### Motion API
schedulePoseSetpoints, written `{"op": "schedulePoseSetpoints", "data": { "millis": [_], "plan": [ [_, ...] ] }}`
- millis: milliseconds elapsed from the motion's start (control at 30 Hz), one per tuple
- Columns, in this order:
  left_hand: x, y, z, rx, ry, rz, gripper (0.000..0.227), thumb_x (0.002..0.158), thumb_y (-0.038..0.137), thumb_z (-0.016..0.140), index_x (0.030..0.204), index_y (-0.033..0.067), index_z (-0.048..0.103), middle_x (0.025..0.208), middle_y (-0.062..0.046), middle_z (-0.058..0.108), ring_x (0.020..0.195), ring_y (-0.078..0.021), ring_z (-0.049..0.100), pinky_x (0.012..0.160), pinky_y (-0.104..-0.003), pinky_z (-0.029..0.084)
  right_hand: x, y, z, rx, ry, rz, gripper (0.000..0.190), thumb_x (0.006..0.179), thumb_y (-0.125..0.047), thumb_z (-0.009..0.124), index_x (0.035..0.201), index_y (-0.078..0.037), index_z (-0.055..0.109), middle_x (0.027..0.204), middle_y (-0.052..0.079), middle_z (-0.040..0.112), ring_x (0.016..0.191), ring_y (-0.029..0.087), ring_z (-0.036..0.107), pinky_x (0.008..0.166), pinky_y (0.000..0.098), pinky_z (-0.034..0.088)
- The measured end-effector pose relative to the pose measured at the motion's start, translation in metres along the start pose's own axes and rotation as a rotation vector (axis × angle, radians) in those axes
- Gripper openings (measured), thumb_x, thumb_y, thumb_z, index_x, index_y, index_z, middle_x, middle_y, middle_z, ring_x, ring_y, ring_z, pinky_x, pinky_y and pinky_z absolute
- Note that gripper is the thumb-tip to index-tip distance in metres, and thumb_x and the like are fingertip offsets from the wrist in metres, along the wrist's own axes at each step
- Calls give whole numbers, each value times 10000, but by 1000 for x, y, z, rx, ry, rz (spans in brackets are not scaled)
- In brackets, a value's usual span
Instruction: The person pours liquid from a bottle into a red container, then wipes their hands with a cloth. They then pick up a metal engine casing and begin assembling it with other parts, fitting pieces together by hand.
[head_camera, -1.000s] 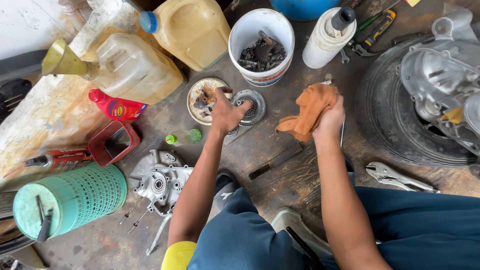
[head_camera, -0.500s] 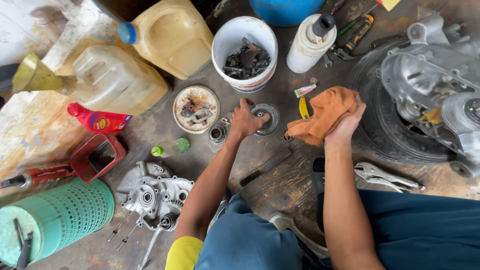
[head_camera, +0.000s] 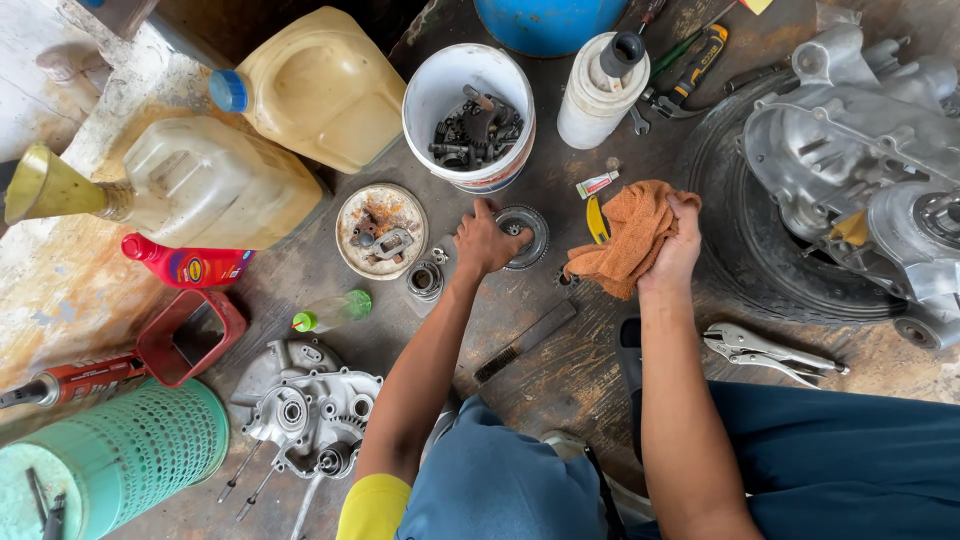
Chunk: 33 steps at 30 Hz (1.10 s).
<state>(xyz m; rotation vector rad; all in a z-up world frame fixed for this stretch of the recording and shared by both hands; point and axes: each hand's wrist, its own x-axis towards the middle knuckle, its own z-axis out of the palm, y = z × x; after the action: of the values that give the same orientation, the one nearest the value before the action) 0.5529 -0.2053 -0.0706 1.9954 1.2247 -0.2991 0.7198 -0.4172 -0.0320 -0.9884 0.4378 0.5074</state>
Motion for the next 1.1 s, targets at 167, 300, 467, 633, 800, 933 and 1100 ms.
{"op": "schedulePoseSetpoints", "data": {
  "millis": [167,300,467,633,800,933,1100],
  "plan": [
    [9,-5,10,36,-6,59,760,692,597,797,1219,239,383,1287,-217,539,1289,-474,539,1132,-533,395,-11,-4,8,-3,-16,27,213,813,-327,762,971,-188,733,1046,85,753,959,217,689,924,362,582],
    [9,-7,14,62,-20,86,748,689,557,812,1204,249,365,1269,-220,536,1277,-484,537,1118,-531,387,-8,-2,4,-5,-10,41,234,800,-333,757,979,-182,748,1051,82,761,950,221,693,925,371,584],
    [13,-9,18,70,-29,95,754,683,558,809,1208,249,365,1278,-219,535,1278,-479,536,1121,-524,384,-19,0,16,15,1,35,191,797,-302,765,949,-187,750,1027,87,763,945,225,701,909,353,586],
    [18,-8,21,89,-45,111,762,690,563,807,1221,250,359,1290,-217,532,1287,-477,528,1126,-524,372,-23,0,19,3,7,33,182,801,-309,765,946,-201,740,1034,72,761,953,202,696,910,342,582],
    [20,-11,27,155,-20,175,766,680,552,811,1228,246,371,1283,-208,549,1271,-473,546,1091,-519,402,-21,-1,17,-2,-24,33,205,812,-324,758,975,-201,746,1044,71,761,958,210,690,926,352,576],
    [17,-13,24,176,-2,203,745,701,543,795,1236,234,379,1261,-214,564,1248,-469,566,1069,-514,422,-30,-3,25,8,-2,27,198,803,-319,766,961,-202,738,1031,66,759,959,205,690,925,350,571],
    [17,-15,23,167,-1,234,732,729,519,770,1267,207,383,1247,-225,583,1212,-482,603,1041,-521,462,-25,2,21,-14,-18,38,235,806,-353,764,983,-200,740,1046,77,760,965,209,687,935,368,577]
  ]
}}
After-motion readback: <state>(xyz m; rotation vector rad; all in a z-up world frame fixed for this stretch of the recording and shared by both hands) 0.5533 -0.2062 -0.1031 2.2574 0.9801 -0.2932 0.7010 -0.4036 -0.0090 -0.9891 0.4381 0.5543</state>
